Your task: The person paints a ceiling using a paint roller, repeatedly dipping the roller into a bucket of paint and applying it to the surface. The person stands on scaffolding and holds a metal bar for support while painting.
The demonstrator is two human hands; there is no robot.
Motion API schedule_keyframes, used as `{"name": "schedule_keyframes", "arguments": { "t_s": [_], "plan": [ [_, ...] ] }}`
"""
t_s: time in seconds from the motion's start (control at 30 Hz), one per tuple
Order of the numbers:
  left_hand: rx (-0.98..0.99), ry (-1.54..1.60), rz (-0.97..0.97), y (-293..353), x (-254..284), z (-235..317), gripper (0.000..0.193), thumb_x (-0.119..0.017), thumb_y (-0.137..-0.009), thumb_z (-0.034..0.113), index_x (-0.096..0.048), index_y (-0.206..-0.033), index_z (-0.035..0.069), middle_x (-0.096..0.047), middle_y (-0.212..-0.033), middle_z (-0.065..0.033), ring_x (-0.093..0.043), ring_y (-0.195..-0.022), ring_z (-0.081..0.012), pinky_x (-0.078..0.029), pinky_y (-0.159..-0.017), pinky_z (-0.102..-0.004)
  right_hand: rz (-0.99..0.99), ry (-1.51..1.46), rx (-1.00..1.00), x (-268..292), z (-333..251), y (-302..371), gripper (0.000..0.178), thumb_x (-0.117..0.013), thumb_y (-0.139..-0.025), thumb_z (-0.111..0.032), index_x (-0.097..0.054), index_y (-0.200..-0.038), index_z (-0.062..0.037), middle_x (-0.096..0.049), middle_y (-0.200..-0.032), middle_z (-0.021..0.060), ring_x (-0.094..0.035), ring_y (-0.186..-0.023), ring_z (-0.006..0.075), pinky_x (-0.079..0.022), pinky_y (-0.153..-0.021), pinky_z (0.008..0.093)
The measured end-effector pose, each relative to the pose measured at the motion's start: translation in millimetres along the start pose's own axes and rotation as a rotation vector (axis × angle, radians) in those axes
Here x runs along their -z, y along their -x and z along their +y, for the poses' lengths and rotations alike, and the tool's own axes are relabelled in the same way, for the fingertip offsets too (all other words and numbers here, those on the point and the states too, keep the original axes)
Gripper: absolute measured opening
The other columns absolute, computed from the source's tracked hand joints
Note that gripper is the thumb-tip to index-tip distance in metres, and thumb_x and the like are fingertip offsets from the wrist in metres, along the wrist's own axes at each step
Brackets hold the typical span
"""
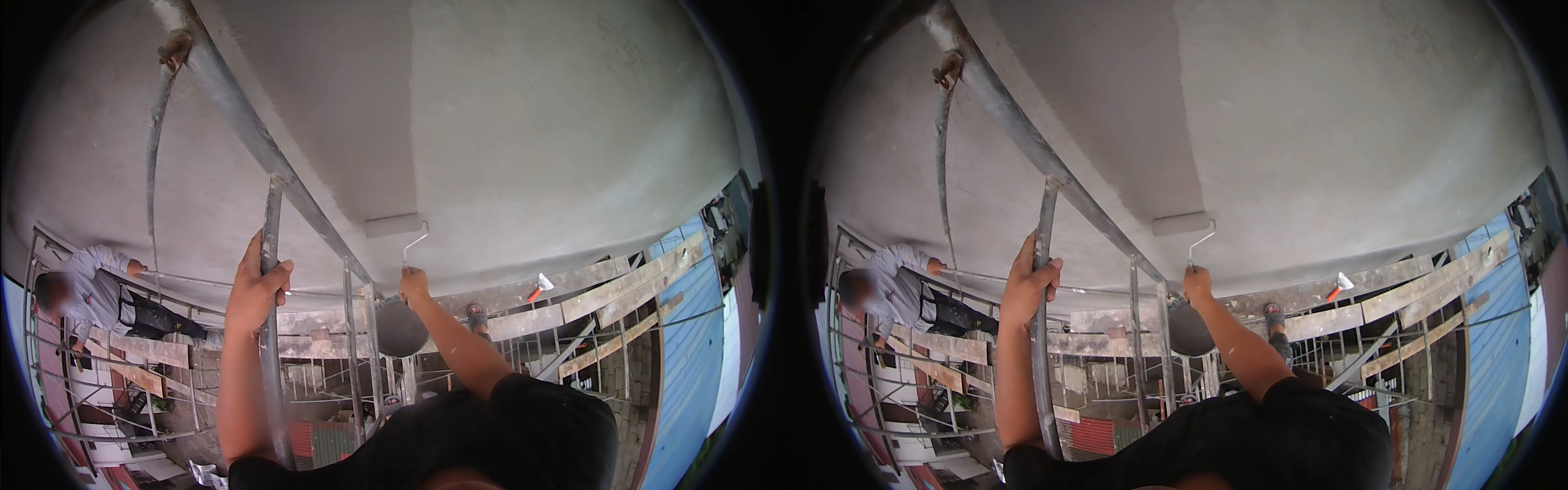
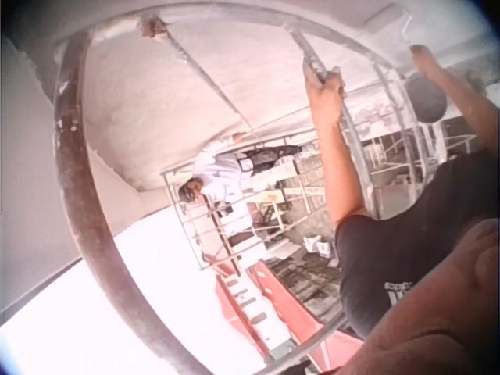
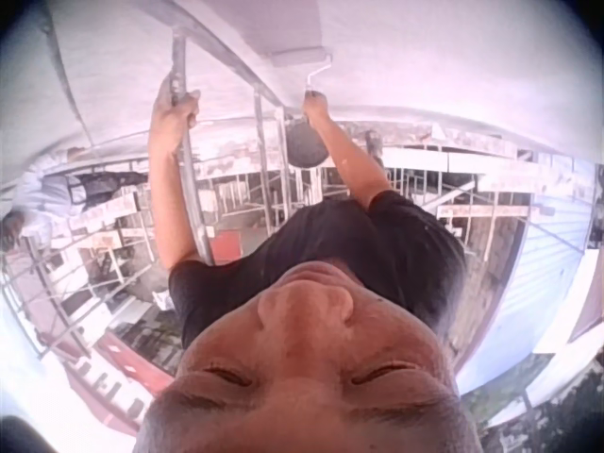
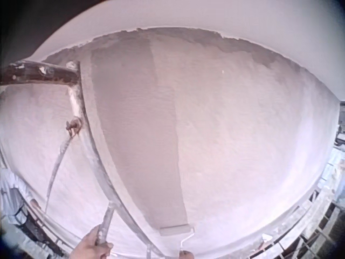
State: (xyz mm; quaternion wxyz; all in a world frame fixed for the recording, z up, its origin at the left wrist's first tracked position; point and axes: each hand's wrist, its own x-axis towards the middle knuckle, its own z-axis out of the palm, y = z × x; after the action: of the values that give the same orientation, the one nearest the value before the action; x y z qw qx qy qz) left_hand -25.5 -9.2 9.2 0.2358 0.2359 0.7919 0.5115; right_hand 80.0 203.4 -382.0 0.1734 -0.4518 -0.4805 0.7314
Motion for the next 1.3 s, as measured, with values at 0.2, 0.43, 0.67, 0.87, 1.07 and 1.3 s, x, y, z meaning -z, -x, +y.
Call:
{"name": "schedule_keyframes", "arguments": {
  "t_s": [0.2, 0.43, 0.67, 0.87, 1.07, 1.3],
  "plan": [
    [0.017, 0.003, -0.017, 1, 3, -2, 0.075, -0.065, -0.090, 0.009, -0.033, -0.157, -0.002, -0.056, -0.068, -0.0040, -0.050, -0.053, -0.0124, -0.042, -0.051, -0.0271, -0.031, -0.082, 0.027, 4, -44, 43, 0.026, -0.048, -0.108, -0.023, -0.063, -0.108, -0.0025, -0.049, -0.065, 0.0004, -0.044, -0.047, 0.0094, -0.036, -0.039, 0.0297],
    [0.005, 0.025, -0.027, 4, 4, -3, 0.075, -0.065, -0.090, 0.008, -0.033, -0.157, -0.001, -0.057, -0.069, -0.0037, -0.051, -0.053, -0.0120, -0.041, -0.050, -0.0264, -0.097, -0.117, 0.383, -11, -184, 109, 0.041, -0.049, -0.109, -0.026, -0.057, -0.143, -0.0046, -0.048, -0.068, -0.0022, -0.043, -0.050, 0.0050, -0.034, -0.040, 0.0234],
    [0.011, 0.058, -0.050, 0, 3, -5, 0.075, -0.066, -0.090, 0.007, -0.032, -0.157, -0.001, -0.057, -0.069, -0.0037, -0.052, -0.053, -0.0119, -0.042, -0.050, -0.0268, -0.194, -0.106, 0.766, -39, -344, 136, 0.038, -0.049, -0.110, -0.027, -0.059, -0.138, -0.0044, -0.044, -0.067, -0.0040, -0.039, -0.050, 0.0047, -0.033, -0.041, 0.0245],
    [-0.011, 0.061, -0.057, 0, 7, -8, 0.072, -0.066, -0.089, 0.008, -0.035, -0.154, -0.001, -0.058, -0.070, -0.0045, -0.053, -0.054, -0.0121, -0.044, -0.049, -0.0267, -0.234, -0.109, 0.938, -65, -481, 171, 0.025, -0.048, -0.108, -0.024, -0.064, -0.109, -0.0046, -0.045, -0.066, -0.0022, -0.041, -0.051, 0.0067, -0.035, -0.043, 0.0267],
    [-0.030, 0.090, -0.039, 2, 5, -8, 0.070, -0.066, -0.087, 0.008, -0.040, -0.151, -0.001, -0.057, -0.068, -0.0042, -0.052, -0.052, -0.0123, -0.042, -0.049, -0.0264, -0.271, -0.131, 1.036, -83, -567, 205, 0.025, -0.048, -0.107, -0.024, -0.061, -0.103, -0.0026, -0.050, -0.069, 0.0005, -0.045, -0.052, 0.0083, -0.038, -0.045, 0.0283],
    [-0.029, 0.068, -0.040, 1, 9, -13, 0.068, -0.065, -0.090, 0.008, -0.038, -0.152, 0.000, -0.058, -0.071, -0.0048, -0.054, -0.053, -0.0120, -0.044, -0.049, -0.0268, -0.239, -0.087, 0.940, -76, -521, 189, 0.030, -0.050, -0.108, -0.029, -0.062, -0.117, -0.0034, -0.051, -0.070, -0.0005, -0.045, -0.053, 0.0083, -0.040, -0.047, 0.0286]
  ]
}}
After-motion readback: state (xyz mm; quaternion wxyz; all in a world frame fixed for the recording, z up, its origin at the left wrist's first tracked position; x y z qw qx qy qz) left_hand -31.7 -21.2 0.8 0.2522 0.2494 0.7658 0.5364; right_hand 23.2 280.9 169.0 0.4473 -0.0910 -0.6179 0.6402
